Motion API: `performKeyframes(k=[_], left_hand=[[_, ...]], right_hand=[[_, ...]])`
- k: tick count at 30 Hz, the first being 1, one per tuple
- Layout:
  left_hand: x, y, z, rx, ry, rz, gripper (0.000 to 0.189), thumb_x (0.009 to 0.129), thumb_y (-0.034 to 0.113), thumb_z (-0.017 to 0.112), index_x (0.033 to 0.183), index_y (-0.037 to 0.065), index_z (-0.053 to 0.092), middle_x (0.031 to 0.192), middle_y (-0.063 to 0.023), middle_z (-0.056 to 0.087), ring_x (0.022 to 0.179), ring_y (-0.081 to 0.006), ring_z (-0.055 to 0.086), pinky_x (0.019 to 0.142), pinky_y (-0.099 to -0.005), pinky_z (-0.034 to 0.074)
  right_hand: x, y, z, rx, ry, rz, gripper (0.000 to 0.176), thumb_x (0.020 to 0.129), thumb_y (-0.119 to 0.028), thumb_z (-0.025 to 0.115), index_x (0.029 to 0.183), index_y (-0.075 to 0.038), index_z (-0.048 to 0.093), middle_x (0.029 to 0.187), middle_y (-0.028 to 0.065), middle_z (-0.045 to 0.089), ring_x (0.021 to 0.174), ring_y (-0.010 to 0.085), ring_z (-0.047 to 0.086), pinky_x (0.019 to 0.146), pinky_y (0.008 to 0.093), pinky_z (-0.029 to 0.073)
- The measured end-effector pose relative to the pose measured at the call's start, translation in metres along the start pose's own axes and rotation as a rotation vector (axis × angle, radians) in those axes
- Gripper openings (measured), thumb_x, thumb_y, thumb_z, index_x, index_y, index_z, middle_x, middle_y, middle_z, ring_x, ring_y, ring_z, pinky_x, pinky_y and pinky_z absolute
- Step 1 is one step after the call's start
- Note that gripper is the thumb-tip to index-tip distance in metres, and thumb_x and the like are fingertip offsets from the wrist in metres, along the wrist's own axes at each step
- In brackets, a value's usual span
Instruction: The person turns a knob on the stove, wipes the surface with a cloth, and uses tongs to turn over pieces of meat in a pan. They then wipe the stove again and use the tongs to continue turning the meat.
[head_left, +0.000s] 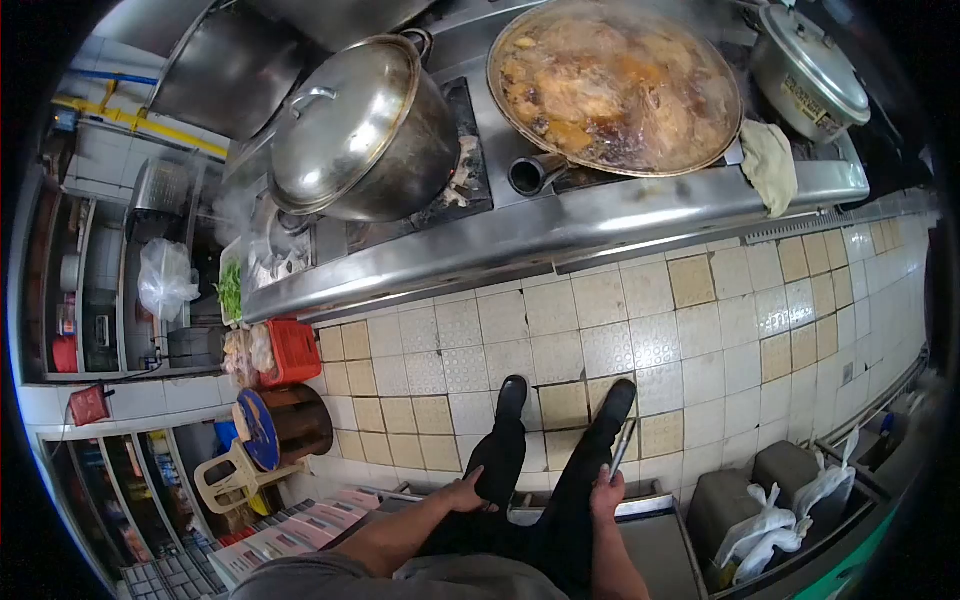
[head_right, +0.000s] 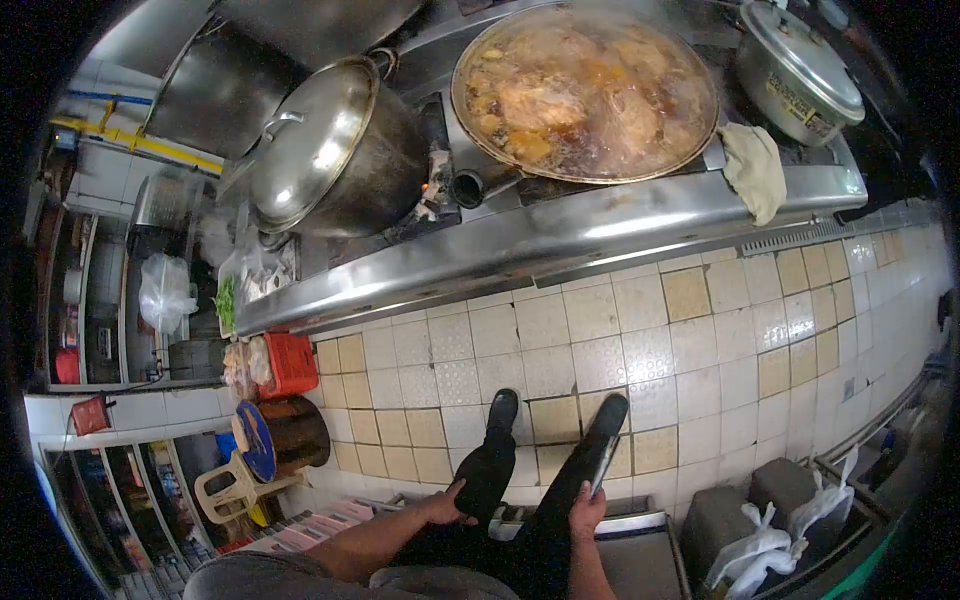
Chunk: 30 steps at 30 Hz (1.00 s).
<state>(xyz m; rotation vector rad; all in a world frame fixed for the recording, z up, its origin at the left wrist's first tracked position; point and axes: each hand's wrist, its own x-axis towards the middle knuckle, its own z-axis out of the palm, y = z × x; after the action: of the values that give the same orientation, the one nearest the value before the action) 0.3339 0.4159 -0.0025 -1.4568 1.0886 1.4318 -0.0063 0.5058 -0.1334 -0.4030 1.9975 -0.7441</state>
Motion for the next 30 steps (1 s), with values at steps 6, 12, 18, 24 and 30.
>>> performKeyframes(k=[6, 12, 18, 24, 30], left_hand=[[0.012, -0.006, -0.003, 0.042, 0.041, 0.011, 0.129, 0.078, 0.058, 0.079, 0.169, 0.016, -0.003, 0.143, -0.0333, 0.058, 0.13, -0.0455, 0.06, 0.112, -0.0485, 0.048], [0.011, -0.006, -0.005, 0.016, 0.062, 0.05, 0.13, 0.079, 0.059, 0.079, 0.169, 0.017, -0.005, 0.14, -0.0353, 0.059, 0.127, -0.046, 0.062, 0.11, -0.0507, 0.049], [0.026, -0.017, -0.014, 0.017, 0.039, 0.044, 0.141, 0.073, 0.073, 0.081, 0.169, 0.018, -0.007, 0.141, -0.0381, 0.057, 0.131, -0.051, 0.058, 0.114, -0.0534, 0.045], [0.047, -0.039, -0.013, -0.033, 0.064, 0.056, 0.142, 0.072, 0.073, 0.082, 0.169, 0.017, -0.006, 0.143, -0.0394, 0.055, 0.133, -0.0525, 0.055, 0.115, -0.0539, 0.044], [0.031, -0.023, -0.034, -0.053, 0.033, 0.057, 0.146, 0.069, 0.069, 0.086, 0.168, 0.016, -0.006, 0.145, -0.0412, 0.051, 0.135, -0.0535, 0.053, 0.116, -0.0538, 0.043]], right_hand=[[-0.014, -0.016, -0.004, -0.05, -0.072, -0.088, 0.037, 0.105, -0.033, 0.064, 0.098, 0.003, 0.061, 0.075, 0.009, 0.06, 0.07, 0.0192, 0.054, 0.065, 0.0391, 0.047], [-0.023, -0.029, -0.006, -0.274, -0.021, -0.143, 0.037, 0.104, -0.031, 0.065, 0.098, 0.005, 0.061, 0.077, 0.0157, 0.061, 0.07, 0.0247, 0.054, 0.067, 0.0429, 0.047], [-0.015, -0.025, 0.015, -0.071, -0.09, 0.027, 0.032, 0.105, -0.027, 0.064, 0.097, 0.003, 0.059, 0.081, 0.0093, 0.062, 0.078, 0.0183, 0.057, 0.069, 0.0374, 0.049], [-0.02, -0.055, 0.035, 0.007, -0.069, -0.185, 0.033, 0.108, -0.031, 0.061, 0.095, -0.002, 0.054, 0.071, -0.0005, 0.05, 0.063, 0.009, 0.044, 0.054, 0.0307, 0.038], [-0.026, -0.055, 0.033, -0.033, -0.048, -0.105, 0.032, 0.107, -0.03, 0.063, 0.096, -0.001, 0.057, 0.072, 0.0002, 0.052, 0.065, 0.0089, 0.045, 0.055, 0.0306, 0.037]])
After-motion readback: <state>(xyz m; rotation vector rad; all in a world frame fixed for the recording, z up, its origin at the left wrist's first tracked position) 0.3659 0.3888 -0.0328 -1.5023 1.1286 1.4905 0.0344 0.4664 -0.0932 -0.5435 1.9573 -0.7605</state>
